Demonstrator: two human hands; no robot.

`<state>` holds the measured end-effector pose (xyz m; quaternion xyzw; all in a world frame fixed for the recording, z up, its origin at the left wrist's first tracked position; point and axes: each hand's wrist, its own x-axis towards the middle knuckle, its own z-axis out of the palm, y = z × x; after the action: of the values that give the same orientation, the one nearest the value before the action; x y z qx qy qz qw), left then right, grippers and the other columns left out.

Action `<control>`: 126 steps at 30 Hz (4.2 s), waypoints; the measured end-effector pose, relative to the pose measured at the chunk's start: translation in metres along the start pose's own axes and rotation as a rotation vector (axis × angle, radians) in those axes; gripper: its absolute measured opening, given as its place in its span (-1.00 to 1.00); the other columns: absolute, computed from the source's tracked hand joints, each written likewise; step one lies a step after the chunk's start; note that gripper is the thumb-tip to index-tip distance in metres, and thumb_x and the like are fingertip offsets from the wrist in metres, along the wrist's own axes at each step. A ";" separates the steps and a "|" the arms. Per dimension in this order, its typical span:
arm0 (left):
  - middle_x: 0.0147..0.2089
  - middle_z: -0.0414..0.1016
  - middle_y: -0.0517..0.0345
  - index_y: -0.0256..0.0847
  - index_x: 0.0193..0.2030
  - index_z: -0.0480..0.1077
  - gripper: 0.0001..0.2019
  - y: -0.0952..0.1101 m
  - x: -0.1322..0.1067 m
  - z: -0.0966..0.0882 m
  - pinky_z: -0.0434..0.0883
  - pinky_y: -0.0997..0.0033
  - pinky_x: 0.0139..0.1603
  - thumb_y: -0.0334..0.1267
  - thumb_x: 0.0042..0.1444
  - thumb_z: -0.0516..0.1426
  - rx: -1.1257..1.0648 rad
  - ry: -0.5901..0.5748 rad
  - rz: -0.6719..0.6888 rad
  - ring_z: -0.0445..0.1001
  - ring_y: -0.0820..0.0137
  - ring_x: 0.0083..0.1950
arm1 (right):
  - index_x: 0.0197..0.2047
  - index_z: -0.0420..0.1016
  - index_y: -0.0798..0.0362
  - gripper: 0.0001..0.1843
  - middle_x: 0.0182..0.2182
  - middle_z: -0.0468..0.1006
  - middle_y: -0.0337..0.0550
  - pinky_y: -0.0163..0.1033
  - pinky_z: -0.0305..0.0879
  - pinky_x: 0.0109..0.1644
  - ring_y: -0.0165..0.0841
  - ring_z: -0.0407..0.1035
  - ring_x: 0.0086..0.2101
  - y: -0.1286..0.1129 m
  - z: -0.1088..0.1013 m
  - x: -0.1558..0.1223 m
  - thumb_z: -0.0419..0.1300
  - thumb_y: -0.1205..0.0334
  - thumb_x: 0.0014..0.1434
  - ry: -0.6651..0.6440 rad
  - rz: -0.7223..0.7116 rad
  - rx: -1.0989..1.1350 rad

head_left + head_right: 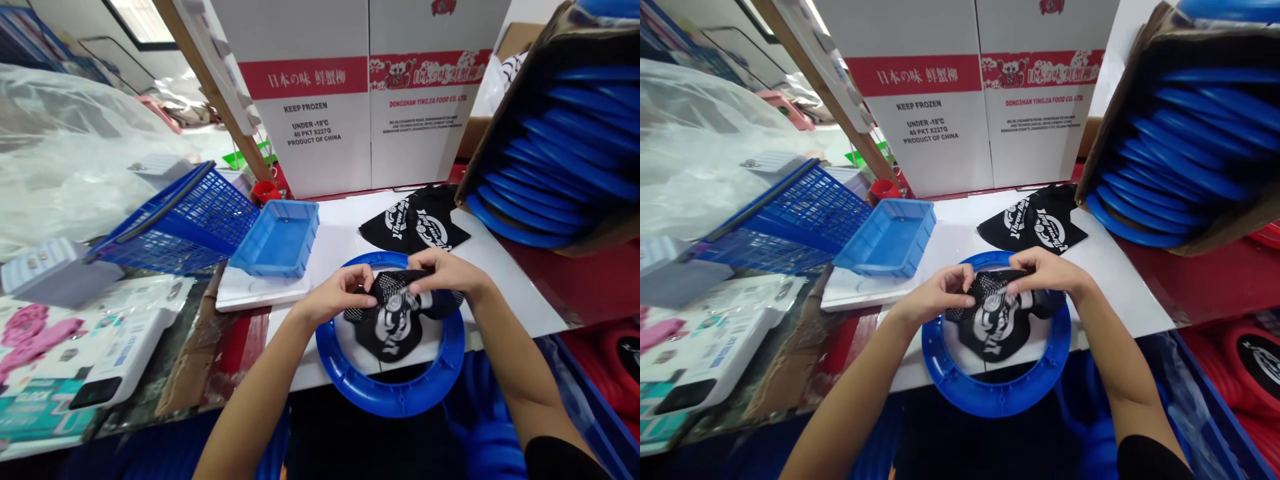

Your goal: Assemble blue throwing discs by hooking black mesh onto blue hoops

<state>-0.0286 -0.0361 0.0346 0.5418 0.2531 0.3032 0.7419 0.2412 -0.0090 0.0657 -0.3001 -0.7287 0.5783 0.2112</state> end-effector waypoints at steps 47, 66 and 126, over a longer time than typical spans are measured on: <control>-0.10 0.69 0.04 -0.19 0.00 0.64 -0.73 -0.021 0.014 0.002 0.47 0.44 -0.38 -0.20 0.19 0.29 0.541 0.015 0.000 0.55 0.41 -0.37 | -0.26 0.48 0.07 -0.91 -0.36 0.53 -0.23 -0.30 0.27 -0.23 -0.36 0.41 -0.32 0.008 0.003 0.013 0.14 0.32 0.23 -0.268 0.240 -0.502; 0.19 0.55 -0.15 -0.24 0.17 0.51 -0.61 -0.032 0.026 -0.014 0.49 0.02 0.23 -0.48 0.34 -0.02 1.213 0.267 0.180 0.55 0.13 0.12 | 0.01 0.63 0.01 -0.59 -0.05 0.67 -0.10 -0.16 0.38 0.04 -0.25 0.51 -0.08 0.021 -0.002 0.010 0.06 0.52 0.26 -0.104 0.162 -0.794; 0.61 -0.04 -0.38 -0.26 0.56 0.11 -0.35 -0.026 0.048 0.020 0.65 0.10 -0.25 -0.54 0.34 -0.09 1.944 0.162 -0.223 0.69 0.16 -0.22 | 0.42 0.38 -0.12 -0.44 0.03 0.62 0.10 -0.11 0.31 -0.16 -0.05 0.59 -0.14 0.015 0.033 0.026 -0.05 0.27 0.42 0.164 0.481 -1.288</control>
<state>0.0230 -0.0206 0.0130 0.8671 0.4923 -0.0729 -0.0222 0.2036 -0.0124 0.0425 -0.5619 -0.8216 0.0368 -0.0886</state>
